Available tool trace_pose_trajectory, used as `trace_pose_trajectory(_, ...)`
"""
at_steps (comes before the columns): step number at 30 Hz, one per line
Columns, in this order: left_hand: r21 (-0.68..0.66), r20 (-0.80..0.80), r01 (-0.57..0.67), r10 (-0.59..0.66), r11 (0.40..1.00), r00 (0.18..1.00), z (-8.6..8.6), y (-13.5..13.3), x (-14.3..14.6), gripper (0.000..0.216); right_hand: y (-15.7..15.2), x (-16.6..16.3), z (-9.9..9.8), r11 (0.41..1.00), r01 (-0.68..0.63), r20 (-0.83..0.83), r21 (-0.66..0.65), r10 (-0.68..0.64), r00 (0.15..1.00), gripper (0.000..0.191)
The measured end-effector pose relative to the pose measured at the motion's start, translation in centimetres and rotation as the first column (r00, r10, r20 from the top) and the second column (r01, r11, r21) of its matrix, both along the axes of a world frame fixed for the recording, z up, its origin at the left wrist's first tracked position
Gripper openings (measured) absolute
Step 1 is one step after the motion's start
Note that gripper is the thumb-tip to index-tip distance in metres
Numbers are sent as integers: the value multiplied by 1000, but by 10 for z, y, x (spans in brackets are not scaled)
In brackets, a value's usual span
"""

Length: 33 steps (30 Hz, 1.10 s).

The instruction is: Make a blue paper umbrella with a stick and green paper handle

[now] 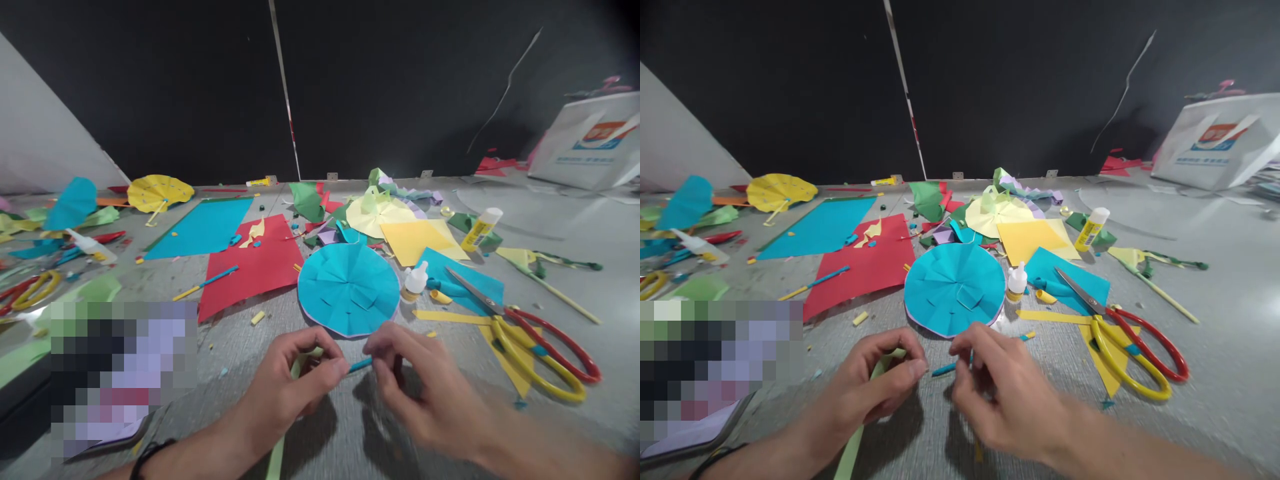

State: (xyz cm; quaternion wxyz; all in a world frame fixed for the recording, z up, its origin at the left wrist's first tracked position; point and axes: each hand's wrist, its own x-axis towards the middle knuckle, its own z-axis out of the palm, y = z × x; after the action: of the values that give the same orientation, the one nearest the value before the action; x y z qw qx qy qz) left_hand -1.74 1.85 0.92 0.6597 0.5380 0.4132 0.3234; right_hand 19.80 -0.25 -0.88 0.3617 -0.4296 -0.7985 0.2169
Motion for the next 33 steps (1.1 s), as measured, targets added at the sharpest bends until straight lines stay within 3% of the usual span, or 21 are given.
trace_pose_trajectory(4,61,-68,18,-14,998,998,1,-1,3,35,-9,-4,1,991,-98,-154,-91,84,985,7)
trace_pose_trajectory(11,33,-36,90,-89,995,995,-4,1,3,37,-10,1,2,977,-175,-53,-122,169,984,6)
trace_pose_trajectory(16,14,-6,115,-115,993,993,-6,1,2,37,-9,1,5,962,-230,-72,-150,221,973,8)
trace_pose_trajectory(21,-30,20,109,-108,994,994,-7,0,2,39,-8,-1,1,961,-227,-100,-157,213,972,10)
trace_pose_trajectory(33,-61,56,89,-85,994,995,-5,2,3,42,-12,0,-5,970,-218,15,-108,221,975,13)
